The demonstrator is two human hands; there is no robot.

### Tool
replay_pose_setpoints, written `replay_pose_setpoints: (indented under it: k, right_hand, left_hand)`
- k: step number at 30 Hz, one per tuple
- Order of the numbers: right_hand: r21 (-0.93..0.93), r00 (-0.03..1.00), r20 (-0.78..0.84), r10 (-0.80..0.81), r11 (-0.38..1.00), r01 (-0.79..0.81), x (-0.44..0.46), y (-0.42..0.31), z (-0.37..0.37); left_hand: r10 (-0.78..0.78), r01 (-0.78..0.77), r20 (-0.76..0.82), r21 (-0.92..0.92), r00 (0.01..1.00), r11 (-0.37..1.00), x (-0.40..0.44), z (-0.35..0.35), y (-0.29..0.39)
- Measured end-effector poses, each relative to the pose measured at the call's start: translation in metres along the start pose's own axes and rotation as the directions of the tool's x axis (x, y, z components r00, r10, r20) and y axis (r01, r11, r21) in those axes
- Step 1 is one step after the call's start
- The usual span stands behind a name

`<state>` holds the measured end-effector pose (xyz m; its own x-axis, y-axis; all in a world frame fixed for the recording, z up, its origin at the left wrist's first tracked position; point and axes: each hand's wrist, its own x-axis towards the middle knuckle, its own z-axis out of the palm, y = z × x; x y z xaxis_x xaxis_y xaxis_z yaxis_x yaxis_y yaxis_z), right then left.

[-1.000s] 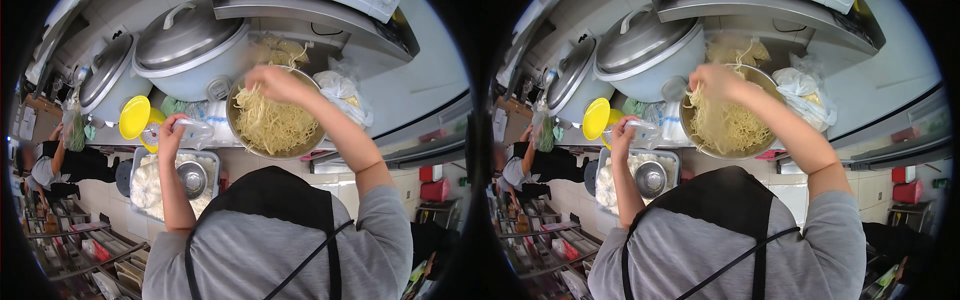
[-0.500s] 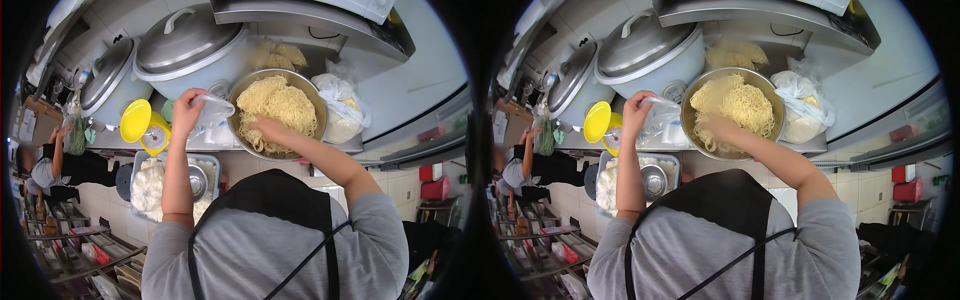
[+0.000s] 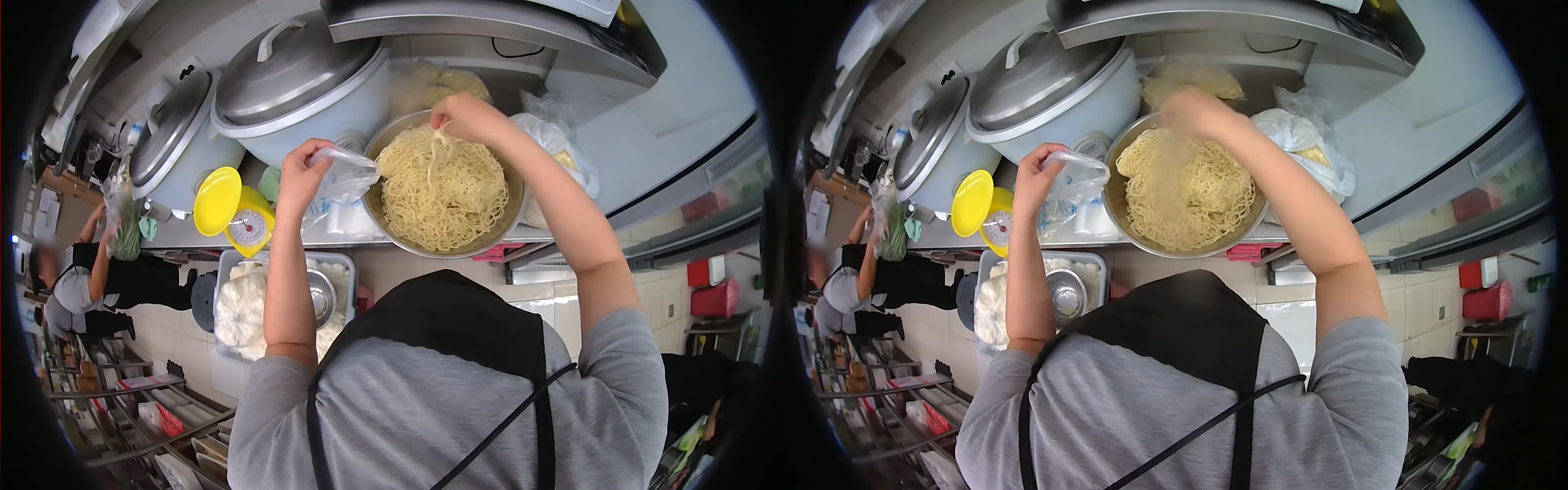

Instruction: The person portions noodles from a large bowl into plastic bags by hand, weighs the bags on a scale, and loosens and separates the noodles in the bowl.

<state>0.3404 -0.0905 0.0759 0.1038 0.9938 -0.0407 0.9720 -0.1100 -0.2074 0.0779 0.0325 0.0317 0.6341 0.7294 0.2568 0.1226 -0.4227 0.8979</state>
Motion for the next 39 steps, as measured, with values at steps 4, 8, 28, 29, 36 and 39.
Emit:
replay_pose_setpoints:
  k: [4, 8, 28, 29, 36, 39]
  right_hand:
    - [0.438, 0.990, -0.097, -0.103, 0.889, 0.135, -0.002, 0.027, -0.015]
    - [-0.031, 0.987, -0.115, 0.115, 0.992, -0.120, 0.001, 0.031, 0.011]
    - [-0.073, 0.999, -0.035, -0.013, 0.997, 0.010, -0.017, 0.017, 0.058]
    - [-0.167, 0.974, -0.167, -0.154, 0.978, 0.125, -0.016, 0.033, 0.062]
    - [0.096, 0.857, -0.472, -0.207, 0.954, 0.283, -0.057, 0.015, -0.082]
    - [0.245, 0.823, -0.562, -0.084, 0.933, 0.262, -0.067, 0.015, -0.112]
  left_hand:
    - [-0.019, 0.019, -0.025, 0.024, 1.000, 1.000, -0.006, -0.003, -0.001]
    - [-0.046, 0.046, -0.049, 0.004, 0.998, 0.999, -0.012, -0.002, -0.010]
    - [0.039, -0.047, 0.129, 0.061, 0.991, 0.997, -0.005, 0.033, 0.002]
    - [0.035, -0.046, 0.133, 0.077, 0.990, 0.996, -0.006, 0.031, 0.003]
    - [-0.028, 0.028, 0.132, 0.007, 0.991, 1.000, -0.004, 0.023, 0.001]
    - [-0.048, 0.046, 0.122, 0.017, 0.991, 0.999, -0.004, 0.031, 0.004]
